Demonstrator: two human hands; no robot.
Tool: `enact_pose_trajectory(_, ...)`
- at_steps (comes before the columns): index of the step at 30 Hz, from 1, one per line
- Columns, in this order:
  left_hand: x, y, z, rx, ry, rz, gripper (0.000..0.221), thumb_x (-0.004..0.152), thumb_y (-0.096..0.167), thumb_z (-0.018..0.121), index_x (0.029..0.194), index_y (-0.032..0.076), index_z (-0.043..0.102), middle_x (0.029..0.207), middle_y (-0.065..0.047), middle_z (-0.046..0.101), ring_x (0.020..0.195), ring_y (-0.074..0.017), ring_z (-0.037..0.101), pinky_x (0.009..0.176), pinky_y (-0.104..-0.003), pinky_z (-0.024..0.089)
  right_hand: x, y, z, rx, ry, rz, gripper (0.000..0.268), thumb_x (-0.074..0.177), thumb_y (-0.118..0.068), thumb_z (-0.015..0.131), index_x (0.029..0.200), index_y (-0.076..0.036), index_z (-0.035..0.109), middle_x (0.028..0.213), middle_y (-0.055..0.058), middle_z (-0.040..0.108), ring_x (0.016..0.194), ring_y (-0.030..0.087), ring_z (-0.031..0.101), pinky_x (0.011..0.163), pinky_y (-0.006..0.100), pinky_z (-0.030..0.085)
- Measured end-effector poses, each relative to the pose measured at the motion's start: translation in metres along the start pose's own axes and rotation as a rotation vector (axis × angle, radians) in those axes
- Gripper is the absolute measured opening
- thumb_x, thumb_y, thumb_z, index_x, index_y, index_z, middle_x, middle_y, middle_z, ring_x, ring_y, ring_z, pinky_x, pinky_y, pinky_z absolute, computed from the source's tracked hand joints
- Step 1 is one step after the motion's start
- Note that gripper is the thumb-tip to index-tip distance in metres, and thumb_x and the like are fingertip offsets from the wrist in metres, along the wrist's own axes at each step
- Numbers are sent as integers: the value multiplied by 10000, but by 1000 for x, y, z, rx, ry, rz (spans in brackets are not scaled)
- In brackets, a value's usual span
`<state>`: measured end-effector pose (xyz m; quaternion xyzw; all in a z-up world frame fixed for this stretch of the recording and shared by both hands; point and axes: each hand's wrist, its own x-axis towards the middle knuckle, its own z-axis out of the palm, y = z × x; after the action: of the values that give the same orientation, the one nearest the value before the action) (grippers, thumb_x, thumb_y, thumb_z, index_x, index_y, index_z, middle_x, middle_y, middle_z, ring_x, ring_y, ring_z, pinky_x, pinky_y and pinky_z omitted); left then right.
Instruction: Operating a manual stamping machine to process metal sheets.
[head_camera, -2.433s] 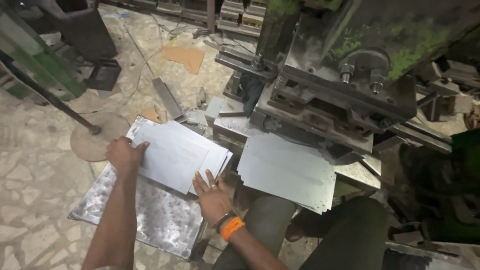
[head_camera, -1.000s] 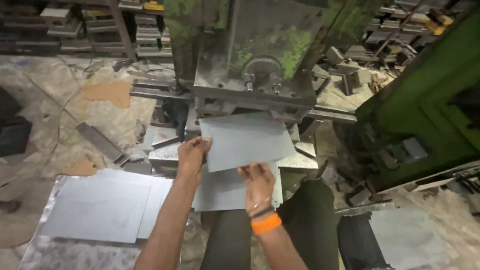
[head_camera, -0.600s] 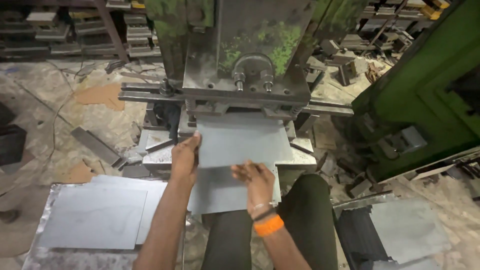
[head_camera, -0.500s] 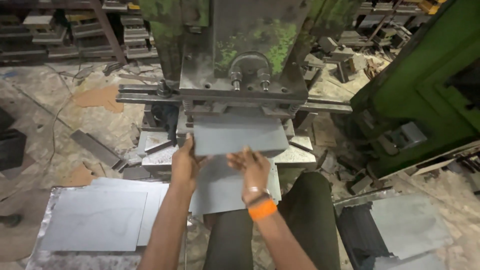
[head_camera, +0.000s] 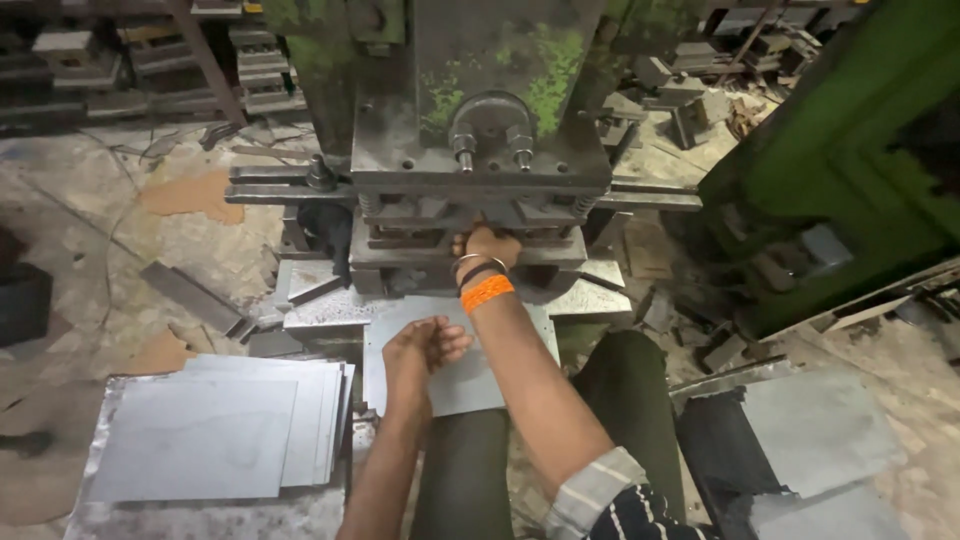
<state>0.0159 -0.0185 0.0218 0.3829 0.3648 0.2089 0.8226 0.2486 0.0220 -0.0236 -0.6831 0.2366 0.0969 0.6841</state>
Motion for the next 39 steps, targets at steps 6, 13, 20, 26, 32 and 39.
enact_pose_trajectory(6, -3, 16, -39, -26, 73, 119, 205, 1023, 102, 539, 1062, -48, 673, 908, -245, 754, 779, -337, 766, 703, -417, 630, -42, -17, -31, 106, -179, -7, 218, 967, -153, 564, 902, 5, 699, 619, 147, 703, 422, 203, 650, 358, 261, 520)
enact_pose_trajectory(13, 4, 35, -118, 74, 290, 302, 199, 1002, 168, 616, 1029, -15, 690, 906, -279, 740, 757, -351, 761, 685, -388, 631, -76, -11, -71, 61, -332, -239, 287, 917, -292, 716, 914, -9, 665, 673, 208, 725, 395, 256, 648, 322, 294, 491)
enact_pose_trajectory(20, 33, 29, -242, 654, 567, 623, 146, 1054, 47, 624, 1131, -61, 685, 1012, -188, 727, 873, -266, 697, 837, -376, 575, -93, -19, -77, 197, -376, -265, 226, 972, -154, 647, 942, 69, 665, 580, 146, 670, 309, 189, 523, 288, 266, 363)
enact_pose_trajectory(26, 76, 3, -402, 1607, 1068, 325, 940, 851, 778, 636, 1152, -112, 596, 1427, -324, 561, 1235, -462, 516, 975, -574, 400, -98, -22, -79, 193, -359, -282, 252, 983, -149, 647, 881, 80, 662, 559, 142, 658, 301, 184, 509, 291, 284, 384)
enact_pose_trajectory(32, 88, 26, -512, 1557, 1190, -84, 1001, 796, 926, 755, 1066, -34, 840, 969, -268, 799, 905, -411, 671, 808, -496, 454, -92, -20, -77, 202, -377, -274, 232, 978, -124, 621, 876, 79, 668, 555, 154, 653, 307, 198, 521, 290, 286, 383)
enact_pose_trajectory(39, 74, 92, -553, 846, 457, 365, 231, 1034, -25, 745, 1115, -234, 691, 874, -373, 684, 653, -419, 626, 542, -464, 507, -99, -27, -81, 183, -382, -264, 242, 970, -138, 646, 921, 98, 666, 560, 149, 656, 311, 190, 526, 297, 279, 409)
